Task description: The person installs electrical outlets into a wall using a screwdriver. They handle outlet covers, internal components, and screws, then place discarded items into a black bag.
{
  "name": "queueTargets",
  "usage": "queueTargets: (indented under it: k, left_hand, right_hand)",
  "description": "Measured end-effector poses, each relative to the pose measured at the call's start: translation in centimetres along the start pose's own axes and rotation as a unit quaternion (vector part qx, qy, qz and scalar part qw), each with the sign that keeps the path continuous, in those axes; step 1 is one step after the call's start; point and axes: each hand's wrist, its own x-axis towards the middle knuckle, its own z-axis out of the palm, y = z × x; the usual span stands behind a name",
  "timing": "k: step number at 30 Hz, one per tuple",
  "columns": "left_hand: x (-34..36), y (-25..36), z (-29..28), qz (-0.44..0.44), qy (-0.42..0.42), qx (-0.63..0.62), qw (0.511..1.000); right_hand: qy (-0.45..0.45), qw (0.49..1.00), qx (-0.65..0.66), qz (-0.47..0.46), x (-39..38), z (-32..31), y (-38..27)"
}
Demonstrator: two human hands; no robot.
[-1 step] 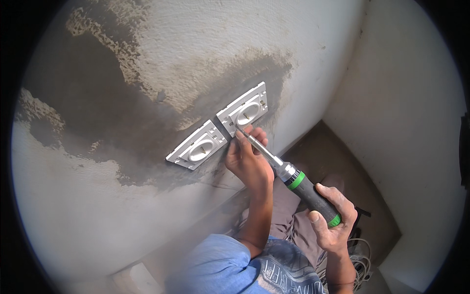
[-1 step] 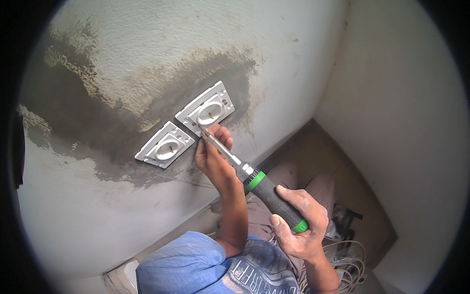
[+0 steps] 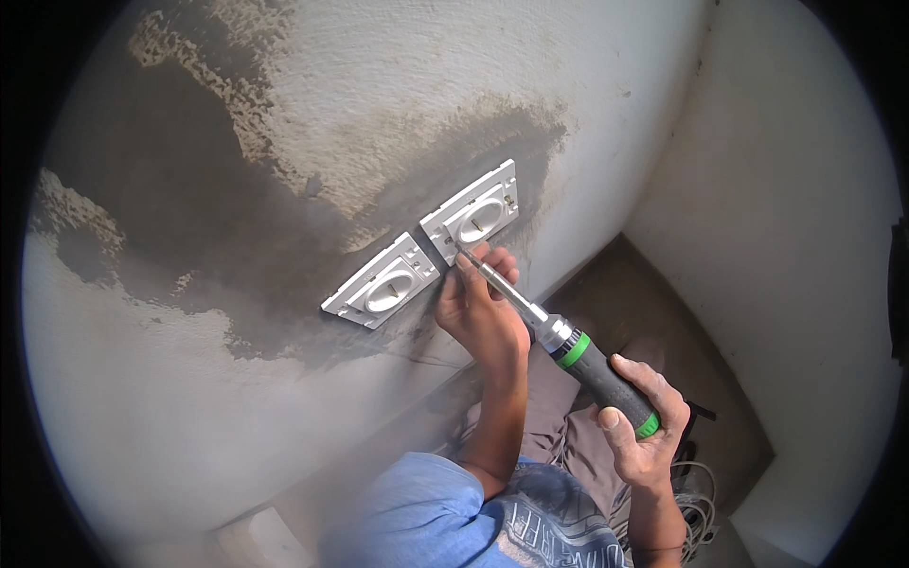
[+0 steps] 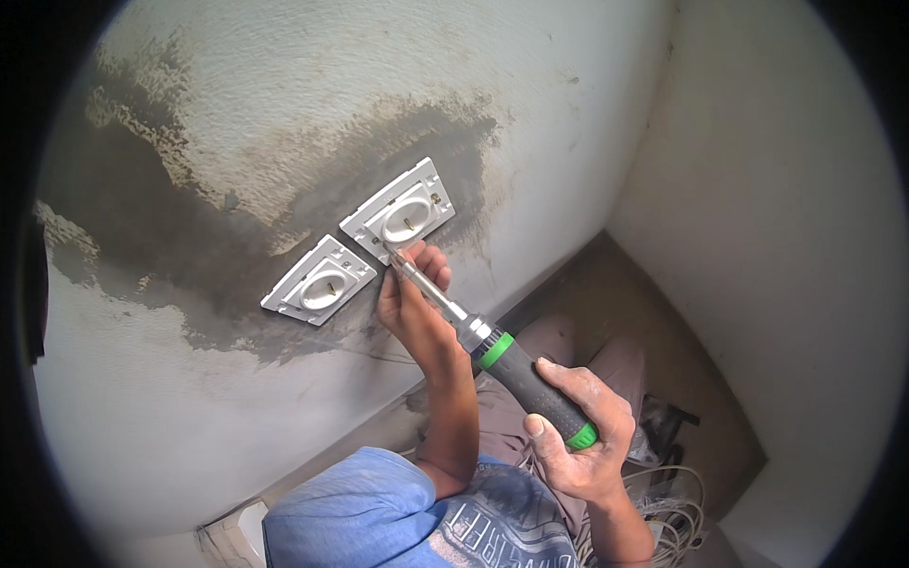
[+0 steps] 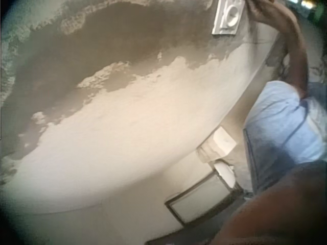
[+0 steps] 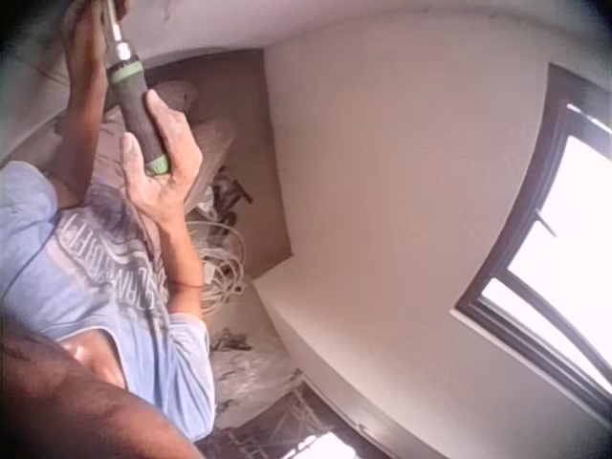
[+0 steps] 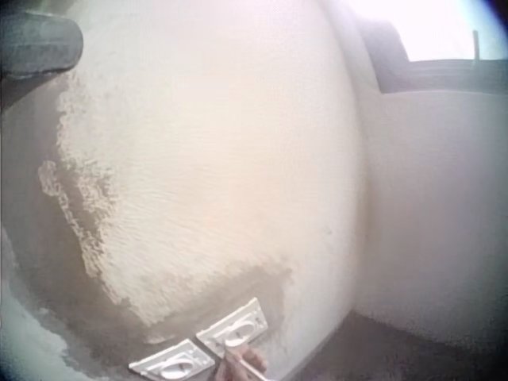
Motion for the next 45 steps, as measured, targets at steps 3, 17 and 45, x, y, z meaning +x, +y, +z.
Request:
queueTargets:
  k: [3, 17, 45]
  left_hand:
    - [-0.1, 0.2, 0.0, -0.014, -0.002, -0.002, 1.0]
    - [0.0, 0.4, -0.1, -0.015, -0.018, -0.026, 0.999]
    - [0.2, 0.2, -0.3, -0.036, -0.023, -0.054, 0.998]
  right_hand:
    - [0.009, 0.997, 0.062, 0.048, -0.2, 0.3, 0.1]
    - [0.029, 0.975, 0.177, 0.129, 0.0, 1.6, 0.3]
    - [0.031, 0.948, 0.256, 0.186, -0.1, 1.6, -0.5]
